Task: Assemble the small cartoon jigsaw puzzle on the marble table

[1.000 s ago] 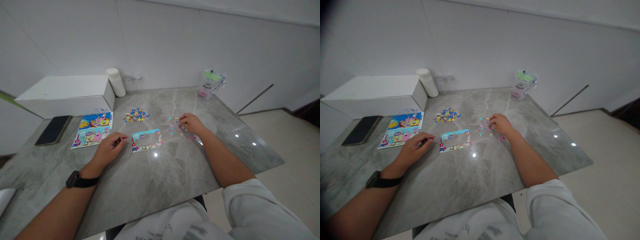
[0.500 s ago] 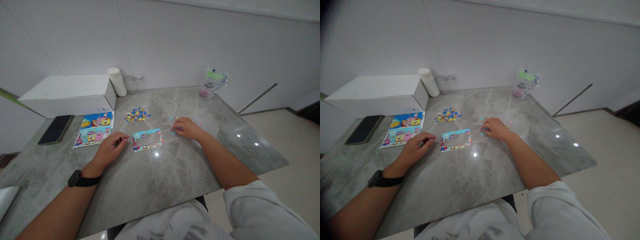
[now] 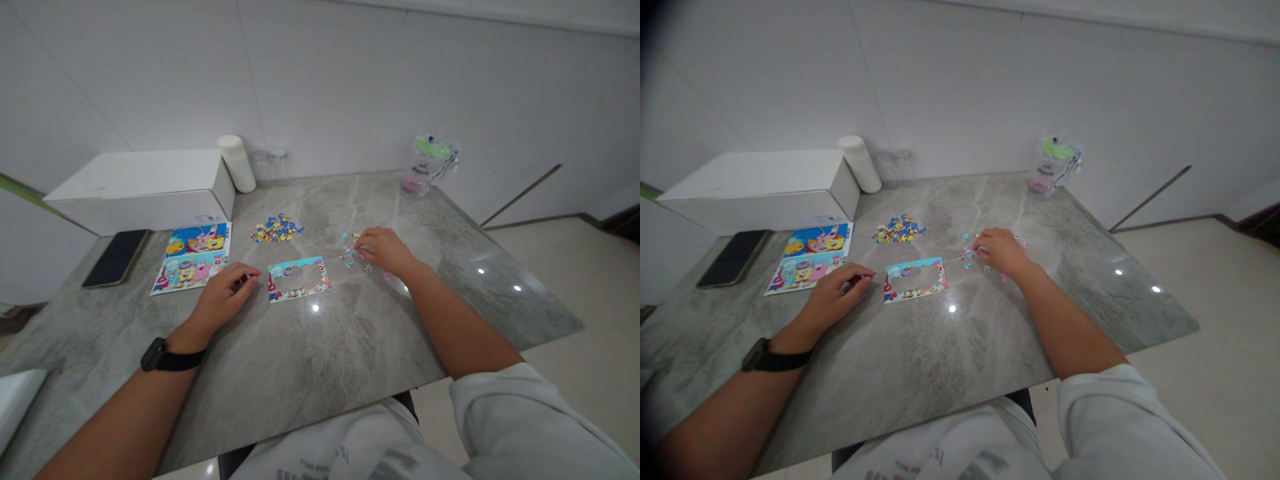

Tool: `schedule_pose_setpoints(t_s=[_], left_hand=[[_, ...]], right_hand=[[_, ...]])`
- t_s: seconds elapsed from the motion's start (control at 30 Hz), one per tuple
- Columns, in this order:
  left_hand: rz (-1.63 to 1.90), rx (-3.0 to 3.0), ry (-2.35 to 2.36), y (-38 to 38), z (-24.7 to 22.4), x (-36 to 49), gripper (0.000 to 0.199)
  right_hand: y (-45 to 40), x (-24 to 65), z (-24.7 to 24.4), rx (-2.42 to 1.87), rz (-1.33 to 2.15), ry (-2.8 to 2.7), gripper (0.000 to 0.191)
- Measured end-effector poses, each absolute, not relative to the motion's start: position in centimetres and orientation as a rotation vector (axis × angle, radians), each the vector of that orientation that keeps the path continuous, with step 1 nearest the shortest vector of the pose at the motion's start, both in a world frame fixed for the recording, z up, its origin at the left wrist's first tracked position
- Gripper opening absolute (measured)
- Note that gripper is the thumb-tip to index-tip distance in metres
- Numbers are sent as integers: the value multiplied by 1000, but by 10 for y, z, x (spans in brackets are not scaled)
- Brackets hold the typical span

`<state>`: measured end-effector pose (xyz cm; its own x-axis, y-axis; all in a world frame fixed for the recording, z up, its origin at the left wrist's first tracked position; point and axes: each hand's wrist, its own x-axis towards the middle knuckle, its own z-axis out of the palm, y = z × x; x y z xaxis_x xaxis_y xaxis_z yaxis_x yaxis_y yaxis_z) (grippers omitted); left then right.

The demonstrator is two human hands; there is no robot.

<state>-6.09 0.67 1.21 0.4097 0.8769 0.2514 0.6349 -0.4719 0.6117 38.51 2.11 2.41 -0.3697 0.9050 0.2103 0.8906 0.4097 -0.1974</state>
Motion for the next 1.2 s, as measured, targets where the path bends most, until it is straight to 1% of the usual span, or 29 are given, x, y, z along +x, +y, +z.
schedule_pose_setpoints(t_s=[0.17, 0.37, 0.5, 0.63, 0.73, 1.03, 1.2], left_hand=[[770, 2241, 1296, 6, 13, -60, 34], [771, 2246, 1297, 7, 11, -62, 35], [769, 2240, 1310, 6, 12, -61, 36], [768, 2237, 1310, 6, 13, -61, 35], [781, 2233, 1304, 6, 13, -60, 35], [788, 2248, 1292, 5, 13, -60, 34], [786, 2240, 1300, 5, 11, -61, 34]], right_hand=[[24, 407, 32, -1771, -3, -2152, 17], [23, 412, 28, -2028, 133, -2185, 18], [21, 410, 28, -2004, 169, -2314, 15], [18, 411, 32, -1925, 208, -2422, 22], [15, 414, 36, -1978, 137, -2352, 25], [13, 411, 42, -2203, -54, -1997, 27], [16, 414, 38, -2168, -49, -1965, 27]])
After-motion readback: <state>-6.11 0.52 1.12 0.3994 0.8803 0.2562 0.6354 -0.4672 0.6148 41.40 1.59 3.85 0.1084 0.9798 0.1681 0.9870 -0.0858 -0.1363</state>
